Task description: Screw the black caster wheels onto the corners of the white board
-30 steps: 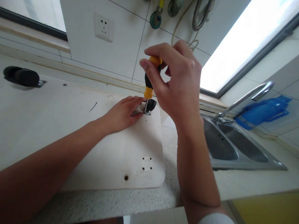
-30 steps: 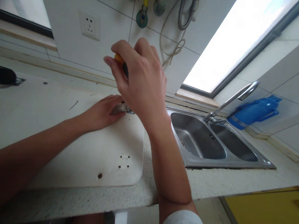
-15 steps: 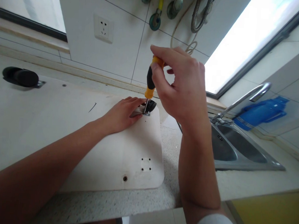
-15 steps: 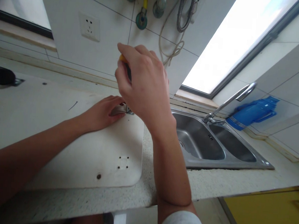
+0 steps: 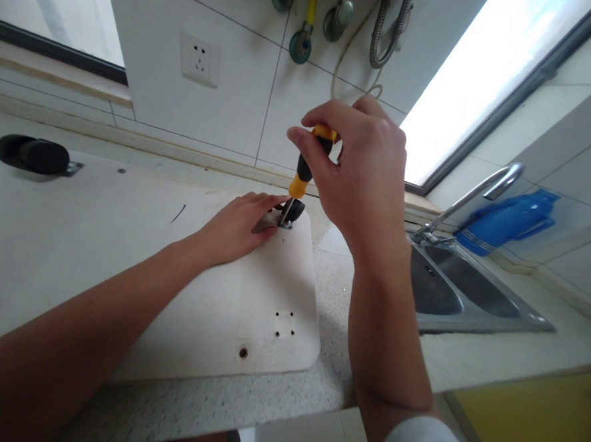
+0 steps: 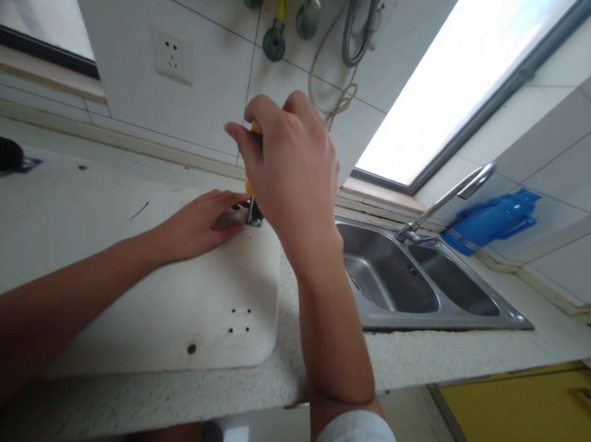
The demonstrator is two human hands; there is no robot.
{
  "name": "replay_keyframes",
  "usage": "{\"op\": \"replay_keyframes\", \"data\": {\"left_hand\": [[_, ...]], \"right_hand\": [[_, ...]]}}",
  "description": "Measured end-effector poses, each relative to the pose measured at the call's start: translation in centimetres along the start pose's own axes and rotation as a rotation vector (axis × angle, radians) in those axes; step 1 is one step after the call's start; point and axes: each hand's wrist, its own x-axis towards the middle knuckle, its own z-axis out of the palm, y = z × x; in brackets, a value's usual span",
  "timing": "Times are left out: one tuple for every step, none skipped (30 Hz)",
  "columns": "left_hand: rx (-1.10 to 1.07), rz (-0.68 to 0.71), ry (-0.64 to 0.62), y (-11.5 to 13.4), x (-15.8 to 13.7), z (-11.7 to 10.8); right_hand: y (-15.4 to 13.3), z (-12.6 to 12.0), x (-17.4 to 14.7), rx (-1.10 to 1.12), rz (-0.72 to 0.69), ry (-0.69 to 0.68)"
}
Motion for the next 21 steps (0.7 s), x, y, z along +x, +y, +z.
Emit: {"op": "replay_keyframes", "data": {"left_hand": [[-0.001,0.001,0.004,0.0,0.0,0.0],[-0.002,0.002,0.004,0.0,0.0,0.0],[-0.003,0.002,0.003,0.0,0.0,0.0],[-0.003,0.002,0.000,0.0,0.0,0.0],[-0.001,0.004,-0.002,0.0,0.0,0.0],[0.000,0.006,-0.004,0.1,0.0,0.0],[0.002,0.005,-0.004,0.1,0.0,0.0],[0.004,0.003,-0.006,0.1,0.0,-0.1],[0.005,-0.001,-0.008,0.2,0.0,-0.1],[0.005,-0.007,-0.010,0.2,0.0,-0.1],[0.005,-0.012,-0.012,0.2,0.0,-0.2],[0.004,-0.014,-0.013,0.2,0.0,-0.2],[0.003,-0.013,-0.012,0.2,0.0,-0.2],[0.002,-0.010,-0.012,0.2,0.0,-0.2],[0.003,-0.006,-0.010,0.2,0.0,-0.1],[0.005,-0.002,-0.009,0.1,0.0,-0.1],[0.009,-0.001,-0.009,0.1,0.0,-0.1],[0.013,-0.003,-0.010,0.1,0.0,-0.1],[0.016,-0.007,-0.010,0.1,0.0,-0.1],[0.017,-0.011,-0.009,0.2,0.0,-0.1],[0.015,-0.014,-0.006,0.2,0.0,-0.1]], "right_hand": [[0.2,0.1,0.0,0.020,-0.003,-0.009],[0.3,0.1,0.0,0.065,-0.016,-0.023],[0.5,0.0,0.0,0.122,-0.040,-0.047],[0.7,-0.1,-0.1,0.179,-0.068,-0.073],[0.7,-0.2,-0.1,0.222,-0.090,-0.095],[0.8,-0.2,-0.2,0.235,-0.095,-0.106],[0.7,-0.3,-0.3,0.216,-0.080,-0.101],[0.6,-0.2,-0.3,0.170,-0.049,-0.084],[0.5,-0.1,-0.3,0.117,-0.013,-0.058],[0.4,0.0,-0.3,0.072,0.017,-0.037],[0.4,0.1,-0.2,0.054,0.031,-0.024],[0.4,0.2,-0.2,0.067,0.024,-0.026],[0.4,0.2,-0.2,0.107,0.000,-0.046],[0.6,0.2,-0.2,0.160,-0.035,-0.079],[0.7,0.2,-0.2,0.209,-0.072,-0.111],[0.8,0.3,-0.2,0.241,-0.098,-0.131],[1.0,0.4,-0.3,0.249,-0.110,-0.130],[1.0,0.5,-0.3,0.232,-0.107,-0.112],[1.1,0.7,-0.3,0.202,-0.091,-0.071],[1.1,0.8,-0.3,0.167,-0.070,-0.024],[1.1,1.0,-0.3,0.140,-0.050,0.011]]}}
